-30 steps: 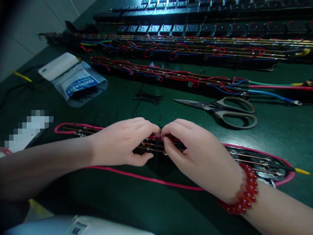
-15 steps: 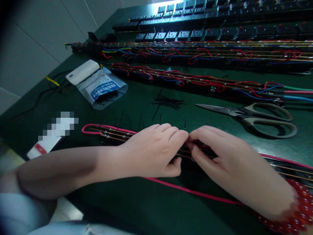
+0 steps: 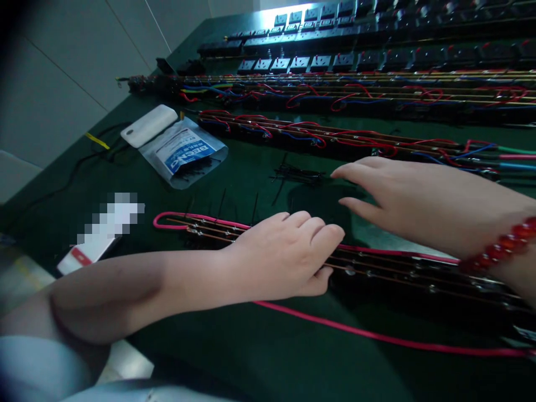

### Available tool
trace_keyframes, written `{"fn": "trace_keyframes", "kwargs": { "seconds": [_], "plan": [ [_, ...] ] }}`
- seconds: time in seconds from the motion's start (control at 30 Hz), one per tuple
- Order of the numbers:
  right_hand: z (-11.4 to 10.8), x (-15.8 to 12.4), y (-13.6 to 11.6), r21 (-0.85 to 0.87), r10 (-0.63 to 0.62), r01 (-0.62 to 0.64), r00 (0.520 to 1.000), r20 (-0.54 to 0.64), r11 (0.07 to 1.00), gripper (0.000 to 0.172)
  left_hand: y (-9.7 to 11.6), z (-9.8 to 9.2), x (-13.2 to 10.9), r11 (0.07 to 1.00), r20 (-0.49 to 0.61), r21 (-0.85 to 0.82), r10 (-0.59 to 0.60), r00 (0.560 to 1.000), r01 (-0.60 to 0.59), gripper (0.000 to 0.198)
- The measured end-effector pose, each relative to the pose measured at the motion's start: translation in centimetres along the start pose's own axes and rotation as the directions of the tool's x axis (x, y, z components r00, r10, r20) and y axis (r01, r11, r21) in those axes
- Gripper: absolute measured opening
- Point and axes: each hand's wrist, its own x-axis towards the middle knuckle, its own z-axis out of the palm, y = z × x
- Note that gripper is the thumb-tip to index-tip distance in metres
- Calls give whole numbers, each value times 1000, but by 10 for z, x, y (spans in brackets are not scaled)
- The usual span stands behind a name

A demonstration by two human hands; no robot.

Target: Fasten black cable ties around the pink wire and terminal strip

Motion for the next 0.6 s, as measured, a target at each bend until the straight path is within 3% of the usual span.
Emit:
{"fn": "trace_keyframes", "kwargs": {
  "seconds": [0.17,0.4,0.6],
  "plan": [
    [-1,30,-11,-93,-87,91,995,45,992,50,0,2,-2,1000,-47,-12,15,999,-15,24],
    [8,27,-13,-173,-129,126,992,-7,977,24,-1,2,-2,1000,-56,-14,17,998,-18,24],
    [4,28,-17,-210,-163,148,985,-55,966,24,1,1,-1,1000,-26,23,-2,1000,3,23]
  ]
}}
